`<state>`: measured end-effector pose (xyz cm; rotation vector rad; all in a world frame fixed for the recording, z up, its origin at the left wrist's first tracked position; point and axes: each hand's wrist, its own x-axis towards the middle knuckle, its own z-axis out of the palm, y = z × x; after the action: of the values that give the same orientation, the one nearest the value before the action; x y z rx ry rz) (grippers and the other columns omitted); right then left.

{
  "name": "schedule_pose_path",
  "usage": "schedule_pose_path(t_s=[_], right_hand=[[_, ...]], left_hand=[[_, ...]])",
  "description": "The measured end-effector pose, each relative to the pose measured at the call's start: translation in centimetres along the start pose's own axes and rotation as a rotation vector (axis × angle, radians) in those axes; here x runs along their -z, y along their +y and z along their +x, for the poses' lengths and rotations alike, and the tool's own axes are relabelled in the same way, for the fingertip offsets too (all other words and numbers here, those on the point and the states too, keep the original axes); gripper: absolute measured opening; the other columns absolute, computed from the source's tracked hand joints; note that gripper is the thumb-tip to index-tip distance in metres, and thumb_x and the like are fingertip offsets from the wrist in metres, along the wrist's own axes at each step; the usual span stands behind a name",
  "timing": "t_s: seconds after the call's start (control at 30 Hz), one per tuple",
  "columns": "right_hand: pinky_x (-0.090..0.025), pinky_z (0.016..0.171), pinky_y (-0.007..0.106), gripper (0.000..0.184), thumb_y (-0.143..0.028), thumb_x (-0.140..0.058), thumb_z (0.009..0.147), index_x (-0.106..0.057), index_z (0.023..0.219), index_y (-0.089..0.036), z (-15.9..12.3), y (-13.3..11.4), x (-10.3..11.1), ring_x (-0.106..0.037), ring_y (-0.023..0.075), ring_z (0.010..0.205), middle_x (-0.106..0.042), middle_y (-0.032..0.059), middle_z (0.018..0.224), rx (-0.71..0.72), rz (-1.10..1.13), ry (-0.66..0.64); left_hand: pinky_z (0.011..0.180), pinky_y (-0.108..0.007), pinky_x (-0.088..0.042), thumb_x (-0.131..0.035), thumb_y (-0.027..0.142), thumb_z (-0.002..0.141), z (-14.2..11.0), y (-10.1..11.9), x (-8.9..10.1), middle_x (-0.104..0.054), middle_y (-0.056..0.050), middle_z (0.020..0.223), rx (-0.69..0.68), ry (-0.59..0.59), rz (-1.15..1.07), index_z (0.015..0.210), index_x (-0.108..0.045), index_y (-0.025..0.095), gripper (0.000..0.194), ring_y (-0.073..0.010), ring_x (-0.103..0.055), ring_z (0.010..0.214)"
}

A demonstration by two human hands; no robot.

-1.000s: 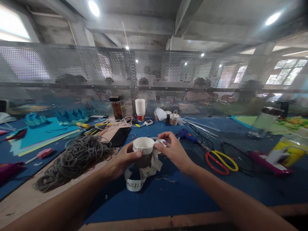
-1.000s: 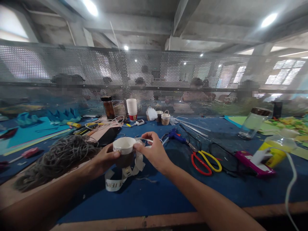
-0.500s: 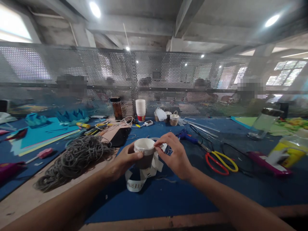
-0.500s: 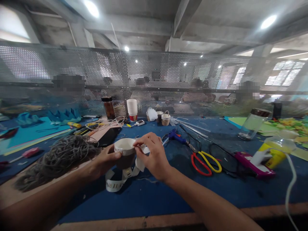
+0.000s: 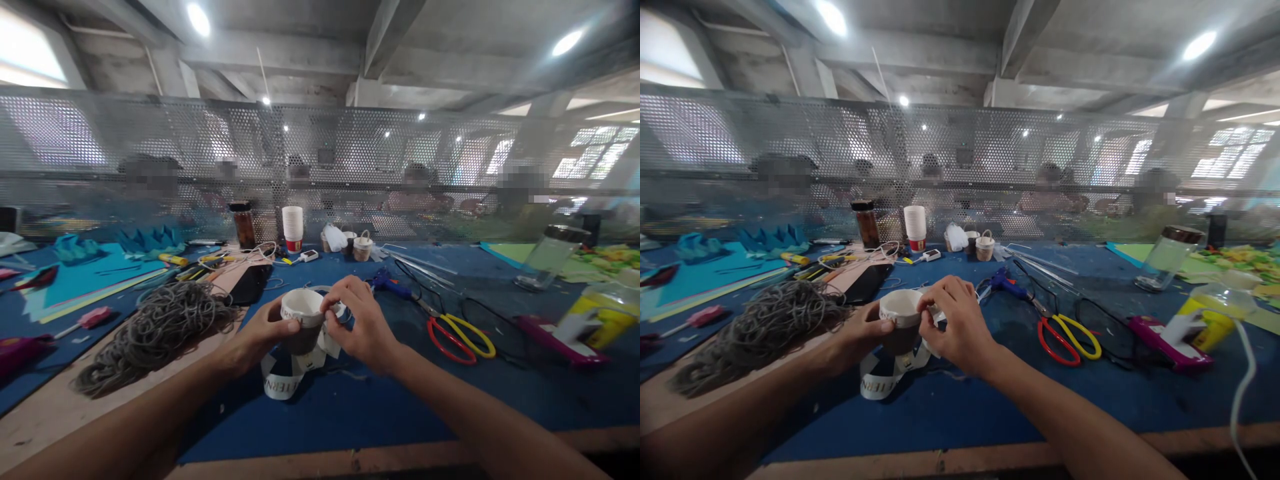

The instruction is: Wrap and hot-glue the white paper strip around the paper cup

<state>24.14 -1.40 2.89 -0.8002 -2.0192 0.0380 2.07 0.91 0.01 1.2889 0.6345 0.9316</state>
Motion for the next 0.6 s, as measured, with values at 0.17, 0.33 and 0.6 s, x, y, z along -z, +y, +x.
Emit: schedule_pose_path(t_s=[0.17,0.33,0.6], right_hand=[[-0.04,0.087,0.039,0.017,-0.008,-0.057,0.08,-0.062,0.09,-0.02,0.2,0.0,0.5,-0.054,0.0222,0.097,-0.056,0.0045,0.096,-0.043,0.034,-0.072],[-0.043,0.091,0.041,0.027,-0.008,-0.058,0.081,-0.058,0.106,-0.02,0.2,0.1,0.4,-0.055,0.023,0.101,-0.057,0.0065,0.102,-0.092,0.152,-0.015],[-0.041,0.089,0.039,0.025,-0.005,-0.055,0.085,-0.055,0.103,-0.023,-0.4,-0.4,0.2,-0.059,0.0205,0.096,-0.065,0.0034,0.099,0.078,0.13,0.114]], left_hand=[[0.082,-0.034,-0.049,-0.084,0.036,0.067,0.3,-0.8,0.3,-0.072,-0.014,0.108,-0.033,0.005,0.022,0.128,-0.061,0.014,0.069,-0.0288,-0.065,0.098],[0.083,-0.037,-0.05,-0.08,0.036,0.072,0.0,-0.1,-0.2,-0.074,-0.014,0.098,-0.025,0.027,0.033,0.128,-0.06,0.012,0.064,-0.0283,-0.066,0.092],[0.076,-0.034,-0.05,-0.081,0.037,0.071,0.1,0.0,-0.1,-0.072,-0.011,0.088,-0.056,0.036,0.036,0.121,-0.064,0.012,0.058,-0.0259,-0.065,0.086]])
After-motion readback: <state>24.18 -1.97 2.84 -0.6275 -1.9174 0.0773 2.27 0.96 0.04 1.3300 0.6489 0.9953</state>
